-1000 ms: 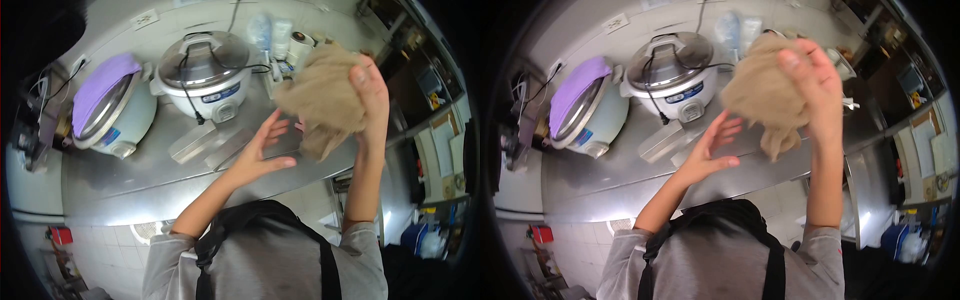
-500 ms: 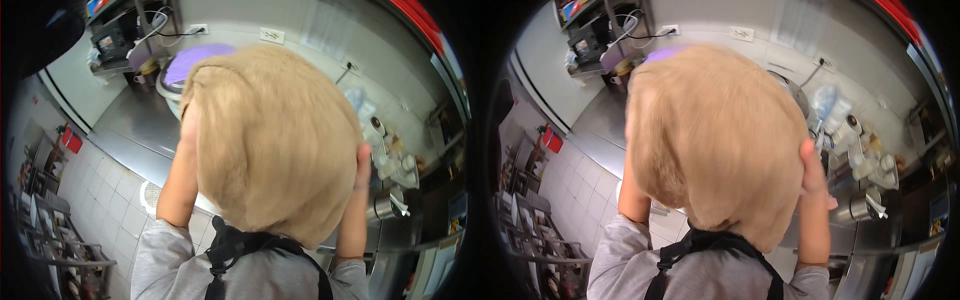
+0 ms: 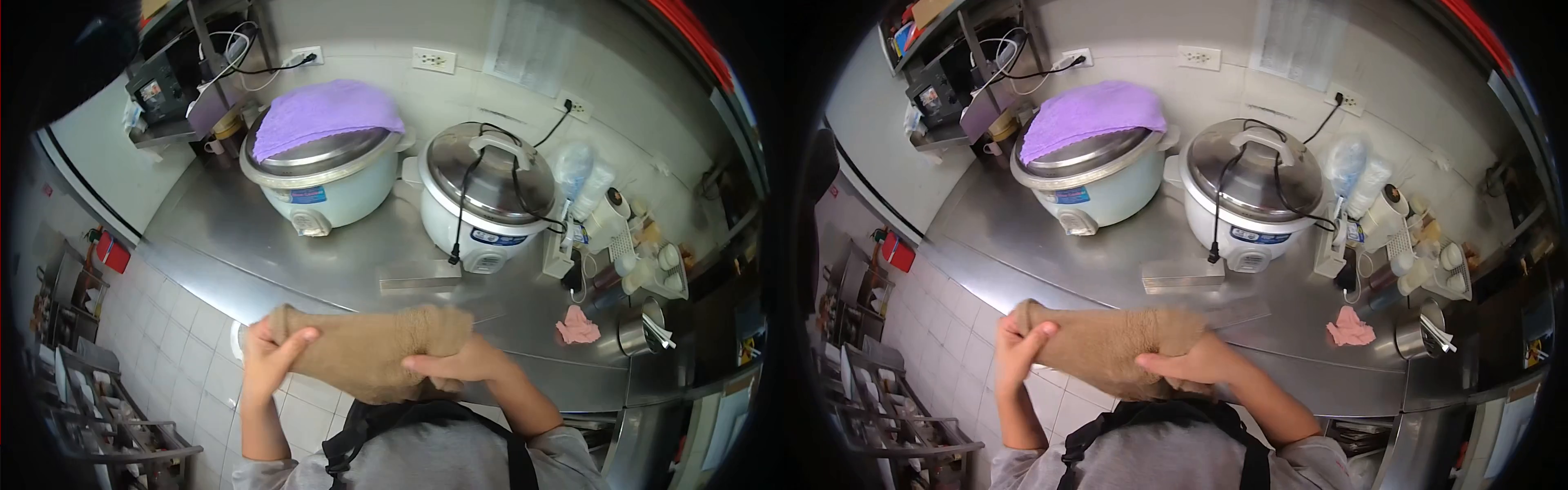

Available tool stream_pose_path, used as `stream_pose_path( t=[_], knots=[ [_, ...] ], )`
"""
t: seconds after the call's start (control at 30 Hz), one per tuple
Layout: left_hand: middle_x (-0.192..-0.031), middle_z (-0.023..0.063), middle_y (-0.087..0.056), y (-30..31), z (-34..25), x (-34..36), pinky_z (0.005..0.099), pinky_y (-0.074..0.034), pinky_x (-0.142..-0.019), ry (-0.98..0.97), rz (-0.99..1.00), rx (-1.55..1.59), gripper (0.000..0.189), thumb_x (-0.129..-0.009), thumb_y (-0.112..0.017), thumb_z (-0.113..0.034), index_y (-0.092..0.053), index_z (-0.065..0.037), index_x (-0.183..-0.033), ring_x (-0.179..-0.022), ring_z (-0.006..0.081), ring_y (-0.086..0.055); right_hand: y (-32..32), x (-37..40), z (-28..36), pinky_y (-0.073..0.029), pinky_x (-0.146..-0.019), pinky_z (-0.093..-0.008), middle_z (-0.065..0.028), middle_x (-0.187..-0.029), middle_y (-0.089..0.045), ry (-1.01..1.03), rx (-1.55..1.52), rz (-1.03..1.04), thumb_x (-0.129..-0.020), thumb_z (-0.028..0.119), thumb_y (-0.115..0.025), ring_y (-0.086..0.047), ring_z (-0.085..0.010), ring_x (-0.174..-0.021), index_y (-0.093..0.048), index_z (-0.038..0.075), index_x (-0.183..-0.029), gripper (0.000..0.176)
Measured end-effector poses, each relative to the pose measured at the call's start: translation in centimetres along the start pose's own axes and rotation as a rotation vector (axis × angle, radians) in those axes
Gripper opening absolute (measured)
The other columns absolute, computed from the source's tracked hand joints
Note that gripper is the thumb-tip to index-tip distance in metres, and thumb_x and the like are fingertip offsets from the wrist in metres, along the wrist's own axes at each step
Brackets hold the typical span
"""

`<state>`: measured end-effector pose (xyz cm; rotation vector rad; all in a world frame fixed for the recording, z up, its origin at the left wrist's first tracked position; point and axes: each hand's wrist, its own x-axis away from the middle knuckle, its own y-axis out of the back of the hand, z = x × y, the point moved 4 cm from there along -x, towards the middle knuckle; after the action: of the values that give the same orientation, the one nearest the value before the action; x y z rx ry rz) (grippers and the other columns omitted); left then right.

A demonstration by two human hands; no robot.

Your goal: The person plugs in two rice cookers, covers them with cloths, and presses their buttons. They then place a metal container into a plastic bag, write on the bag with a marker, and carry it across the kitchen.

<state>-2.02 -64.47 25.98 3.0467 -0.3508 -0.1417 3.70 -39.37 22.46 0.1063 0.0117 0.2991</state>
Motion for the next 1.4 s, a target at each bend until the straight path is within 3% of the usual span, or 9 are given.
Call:
stream_pose_path(
  t=[0.33, 0.53, 0.63, 0.8, 0.9, 1.0, 1.1, 1.3, 1.4],
  knots=[
    [-0.056, -0.0032, -0.054, 14.8, -4.9, -5.1, 0.0202, -0.038, -0.051, -0.23, -0.503, -0.567, 0.029, -0.075, -0.077, -0.02, -0.061, 0.001, -0.064, -0.054, 0.0052, -0.047, 3.7, -1.2, -0.2, -0.043, -0.052, -0.0192, -0.0013, -0.073, -0.064, 0.006, -0.151, -0.457, -0.074, -0.005, -0.072, -0.057, -0.0033, -0.064, -0.061, -0.001, -0.077, 0.012],
    [-0.055, -0.0036, -0.031, 23.2, -6.3, -16.4, 0.0292, -0.02, -0.047, -0.51, -0.613, -0.6, 0.048, -0.098, -0.046, -0.032, -0.036, -0.005, -0.06, -0.053, 0.0068, -0.026, 4.3, -9.9, 5.8, -0.046, -0.058, -0.0198, -0.0022, -0.073, -0.063, 0.237, -0.194, -0.646, -0.074, 0.003, -0.074, -0.058, -0.0062, -0.066, -0.061, 0.001, -0.079, 0.014],
    [-0.065, 0.0036, -0.048, 26.6, -8.0, -25.7, 0.0251, -0.039, -0.058, -0.734, -0.558, -0.871, 0.026, -0.097, -0.043, -0.017, -0.061, -0.002, -0.108, -0.06, 0.0125, -0.041, 6.6, -18.1, 11.4, -0.046, -0.065, -0.0225, -0.0061, -0.091, -0.065, 0.412, -0.303, -0.677, -0.08, 0.008, -0.068, -0.059, -0.0108, -0.074, -0.06, 0.001, -0.096, 0.019],
    [-0.093, 0.0202, -0.065, 22.3, -15.1, -43.2, 0.0333, -0.046, -0.08, -0.64, -0.656, -0.838, 0.069, -0.084, -0.043, -0.065, -0.059, -0.008, -0.119, -0.088, 0.0266, -0.064, 17.8, -34.5, 15.3, -0.042, -0.086, -0.0263, -0.0061, -0.11, -0.06, 0.413, -0.234, -0.428, -0.085, 0.03, -0.065, -0.056, -0.0157, -0.1, -0.052, 0.001, -0.119, 0.046],
    [-0.122, 0.0233, -0.053, 17.0, -12.4, -45.8, 0.0399, -0.04, -0.096, -0.669, -0.543, -1.109, 0.077, -0.082, -0.046, -0.066, -0.05, -0.006, -0.13, -0.115, 0.0351, -0.05, 18.1, -34.1, 12.7, -0.042, -0.091, -0.0267, -0.0085, -0.117, -0.055, 0.048, 0.084, -0.775, -0.089, 0.025, -0.06, -0.051, -0.0159, -0.109, -0.046, 0.0, -0.128, 0.048],
    [-0.121, 0.0176, -0.055, 9.4, -5.4, -40.4, 0.0381, -0.039, -0.097, -0.964, -0.124, -0.945, 0.039, -0.085, -0.062, -0.02, -0.056, -0.006, -0.121, -0.114, 0.0338, -0.05, 13.3, -28.4, 6.2, -0.044, -0.087, -0.0274, -0.0076, -0.119, -0.054, 0.37, 0.098, -0.501, -0.085, 0.018, -0.063, -0.055, -0.0144, -0.105, -0.044, 0.005, -0.132, 0.052],
    [-0.11, 0.013, -0.061, 4.9, 1.8, -32.1, 0.0421, -0.041, -0.093, -0.991, 0.013, -0.728, 0.03, -0.074, -0.067, 0.001, -0.062, -0.006, -0.103, -0.11, 0.032, -0.054, 9.6, -17.4, 1.1, -0.046, -0.052, -0.022, 0.0026, -0.06, -0.061, 0.075, 0.237, -0.589, -0.083, 0.013, -0.067, -0.056, -0.0066, -0.053, -0.071, 0.004, -0.084, 0.01],
    [-0.11, 0.0132, -0.058, -6.9, 13.8, -16.7, 0.0407, -0.045, -0.087, -0.489, 0.749, -0.378, 0.037, -0.07, -0.074, -0.016, -0.065, -0.013, -0.106, -0.106, 0.0316, -0.054, 17.1, 4.7, -5.9, -0.025, -0.032, -0.0191, 0.0056, -0.047, -0.044, -0.255, -0.015, -1.427, -0.083, 0.049, -0.064, -0.037, -0.0031, -0.034, -0.05, 0.014, -0.058, 0.045],
    [-0.123, 0.0148, -0.05, -13.4, 16.8, -13.2, 0.0428, -0.041, -0.093, -0.579, 0.854, -0.455, 0.049, -0.07, -0.076, -0.027, -0.06, -0.013, -0.114, -0.114, 0.0342, -0.048, 21.4, 6.9, -2.9, -0.029, -0.038, -0.0188, 0.0034, -0.057, -0.046, -0.209, -0.045, -1.449, -0.083, 0.043, -0.066, -0.038, -0.0039, -0.042, -0.058, 0.007, -0.084, 0.037]
  ],
)
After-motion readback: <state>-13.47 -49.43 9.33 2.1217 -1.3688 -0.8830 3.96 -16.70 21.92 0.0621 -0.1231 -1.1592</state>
